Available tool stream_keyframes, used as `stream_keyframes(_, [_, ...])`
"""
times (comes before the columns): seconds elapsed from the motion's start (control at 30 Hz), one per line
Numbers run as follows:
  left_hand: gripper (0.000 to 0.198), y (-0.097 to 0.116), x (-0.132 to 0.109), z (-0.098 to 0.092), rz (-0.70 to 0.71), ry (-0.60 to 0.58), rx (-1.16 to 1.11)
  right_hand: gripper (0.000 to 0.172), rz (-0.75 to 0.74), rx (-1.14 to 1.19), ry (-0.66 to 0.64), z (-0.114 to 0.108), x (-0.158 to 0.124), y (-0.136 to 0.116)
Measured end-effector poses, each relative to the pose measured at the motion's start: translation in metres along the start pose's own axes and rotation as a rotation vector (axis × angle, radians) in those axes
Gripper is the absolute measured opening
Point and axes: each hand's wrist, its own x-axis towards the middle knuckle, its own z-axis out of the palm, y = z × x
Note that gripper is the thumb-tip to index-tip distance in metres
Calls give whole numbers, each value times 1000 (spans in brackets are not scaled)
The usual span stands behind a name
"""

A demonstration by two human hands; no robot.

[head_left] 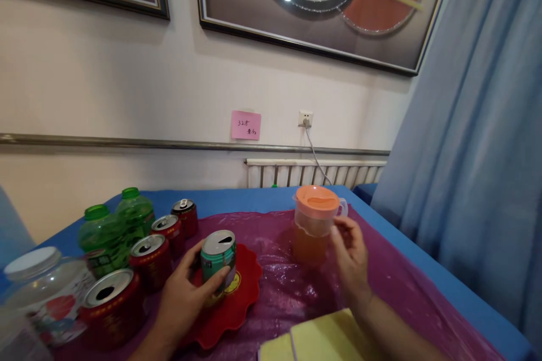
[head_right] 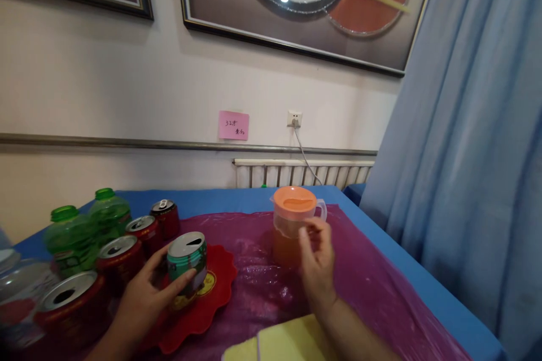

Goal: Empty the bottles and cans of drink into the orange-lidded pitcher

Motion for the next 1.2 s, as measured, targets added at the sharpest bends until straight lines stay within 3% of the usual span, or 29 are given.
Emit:
stream_keyframes(0.07, [78, -3, 0, 1, 28, 19, 41, 58, 147, -48, 219, -15, 28, 24])
stream_keyframes(0.1, [77, -4, -1, 1, 44, 29, 57, 66, 187, -60, 247, -20, 40, 35])
stream_keyframes(0.23, [74, -8, -2, 3, 105, 65, 126, 67, 298, -37, 129, -23, 72, 69])
stream_keyframes(0.4, [71, -8, -4, 1, 171, 96, 164, 67, 369, 48, 61, -11, 77, 82])
stream_keyframes(0.53, [69, -6, -7, 1, 177, 110, 179, 67, 362, 97, 102, 1, 74, 70])
stream_keyframes(0.7, [66, -6, -8, -1, 194, 110, 191, 63, 318, 152, 172, 22, 87, 29])
stream_keyframes(0.9, [66, -11, -7, -4, 196, 102, 191, 57, 281, 215, 200, 63, 97, -11])
stream_keyframes(1.07, [67, -17, -7, -6, 219, 108, 229, 59, 359, 284, 164, 94, 70, -18])
stream_keyframes(1.2, [60, -13, -9, -9, 222, 41, 281, 61, 374, 254, 83, 94, 60, -9])
